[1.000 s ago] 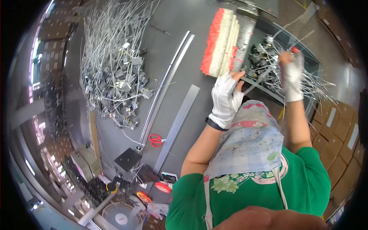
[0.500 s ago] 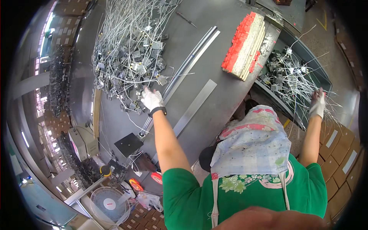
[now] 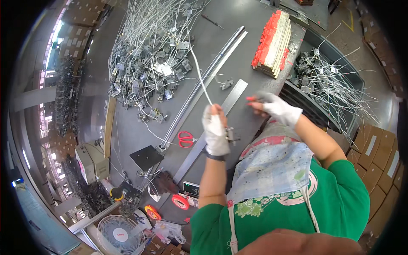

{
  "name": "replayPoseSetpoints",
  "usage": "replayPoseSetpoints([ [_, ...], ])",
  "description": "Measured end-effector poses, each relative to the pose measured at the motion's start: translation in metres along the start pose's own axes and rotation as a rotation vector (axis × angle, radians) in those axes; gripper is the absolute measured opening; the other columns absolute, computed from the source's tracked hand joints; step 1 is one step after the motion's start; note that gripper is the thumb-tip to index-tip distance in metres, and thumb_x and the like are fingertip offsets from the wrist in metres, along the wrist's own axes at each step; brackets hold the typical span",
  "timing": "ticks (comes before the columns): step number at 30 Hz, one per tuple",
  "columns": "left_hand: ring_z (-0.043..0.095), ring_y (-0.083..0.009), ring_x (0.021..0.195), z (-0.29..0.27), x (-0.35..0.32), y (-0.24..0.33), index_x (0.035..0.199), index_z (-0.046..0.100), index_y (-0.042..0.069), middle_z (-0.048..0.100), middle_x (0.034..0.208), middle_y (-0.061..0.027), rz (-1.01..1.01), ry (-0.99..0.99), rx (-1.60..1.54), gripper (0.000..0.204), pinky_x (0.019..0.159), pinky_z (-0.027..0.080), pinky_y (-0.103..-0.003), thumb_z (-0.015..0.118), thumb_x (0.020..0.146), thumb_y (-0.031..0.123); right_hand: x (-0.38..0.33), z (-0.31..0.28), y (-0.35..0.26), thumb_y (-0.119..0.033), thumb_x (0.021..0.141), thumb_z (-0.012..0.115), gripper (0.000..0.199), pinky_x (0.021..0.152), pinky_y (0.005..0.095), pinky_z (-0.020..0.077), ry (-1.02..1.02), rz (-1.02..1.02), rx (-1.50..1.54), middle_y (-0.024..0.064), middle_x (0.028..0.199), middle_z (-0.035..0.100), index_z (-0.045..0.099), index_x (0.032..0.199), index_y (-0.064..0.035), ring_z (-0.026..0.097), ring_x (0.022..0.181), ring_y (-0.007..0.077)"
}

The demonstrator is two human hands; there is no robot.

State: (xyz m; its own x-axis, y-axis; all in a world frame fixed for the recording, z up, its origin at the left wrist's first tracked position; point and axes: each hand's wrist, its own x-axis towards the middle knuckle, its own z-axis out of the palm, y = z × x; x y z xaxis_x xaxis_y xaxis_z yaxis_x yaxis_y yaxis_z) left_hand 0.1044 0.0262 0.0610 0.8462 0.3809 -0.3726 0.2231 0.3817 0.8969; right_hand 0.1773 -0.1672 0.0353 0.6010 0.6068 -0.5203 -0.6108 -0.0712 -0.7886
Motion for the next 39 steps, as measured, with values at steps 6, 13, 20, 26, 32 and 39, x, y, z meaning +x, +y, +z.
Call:
replayPoseSetpoints([
  [6,0.038,-0.0059,0.050,0.023,-0.040,-0.046,0.087,0.054,0.003,0.040,0.059,0.0039,0.248,-0.047,0.356,0.021,0.047,0.030,-0.020,0.047,0.091,0.023,0.016,0.051,-0.072,-0.029,0.084,0.059,0.044,0.048,0.0165,0.0334,-0.137,-0.321,-0.040,0.0058,0.110,0.057,0.046,0.121,-0.0090,0.050,0.066,0.0042],
  [13,0.053,-0.0099,0.065,0.041,-0.035,-0.061,0.116,0.055,0.004,0.062,0.083,-0.0050,0.537,-0.214,0.693,0.031,0.061,0.044,-0.025,0.049,0.086,0.002,0.005,-0.060,-0.092,-0.027,0.089,0.052,0.032,0.040,0.0171,0.0248,0.410,-0.583,0.435,-0.0026,0.069,0.049,0.051,0.115,-0.0083,0.032,0.043,0.0026],
  [20,0.062,-0.0184,0.078,0.071,0.001,-0.094,0.113,0.057,0.003,0.064,0.091,-0.0137,0.393,-0.452,0.971,0.029,0.070,0.046,-0.026,0.050,0.084,0.003,0.047,-0.141,-0.017,-0.028,0.087,0.055,0.019,0.039,0.0168,0.0282,0.843,-0.648,0.715,-0.0055,0.064,0.047,0.054,0.099,-0.0131,0.035,0.043,0.0027],
  [26,0.062,-0.0217,0.088,0.106,0.013,-0.111,0.112,0.058,0.002,0.064,0.094,-0.0157,0.261,-0.479,0.848,0.027,0.078,0.044,-0.027,0.051,0.086,0.008,0.075,-0.183,-0.017,-0.023,0.088,0.051,0.018,0.042,0.0173,0.0286,0.945,-0.566,0.658,-0.0025,0.065,0.048,0.056,0.101,-0.0098,0.037,0.048,0.0037],
  [32,0.057,-0.0190,0.101,0.120,0.021,-0.102,0.113,0.055,-0.002,0.061,0.107,-0.0133,0.044,-0.449,0.768,0.029,0.087,0.040,-0.025,0.048,0.088,0.010,0.087,-0.195,-0.026,-0.024,0.090,0.049,0.024,0.041,0.0172,0.0276,0.855,-0.325,0.646,-0.0035,0.063,0.047,0.055,0.105,-0.0065,0.034,0.046,0.0035],
  [39,0.055,-0.0147,0.099,0.107,0.015,-0.104,0.116,0.053,-0.004,0.061,0.107,-0.0118,-0.027,-0.400,0.729,0.031,0.087,0.039,-0.025,0.049,0.089,0.012,0.083,-0.183,-0.023,-0.023,0.091,0.046,0.024,0.041,0.0192,0.0298,0.863,-0.223,0.688,-0.0044,0.063,0.046,0.054,0.108,-0.0082,0.034,0.045,0.0039],
])
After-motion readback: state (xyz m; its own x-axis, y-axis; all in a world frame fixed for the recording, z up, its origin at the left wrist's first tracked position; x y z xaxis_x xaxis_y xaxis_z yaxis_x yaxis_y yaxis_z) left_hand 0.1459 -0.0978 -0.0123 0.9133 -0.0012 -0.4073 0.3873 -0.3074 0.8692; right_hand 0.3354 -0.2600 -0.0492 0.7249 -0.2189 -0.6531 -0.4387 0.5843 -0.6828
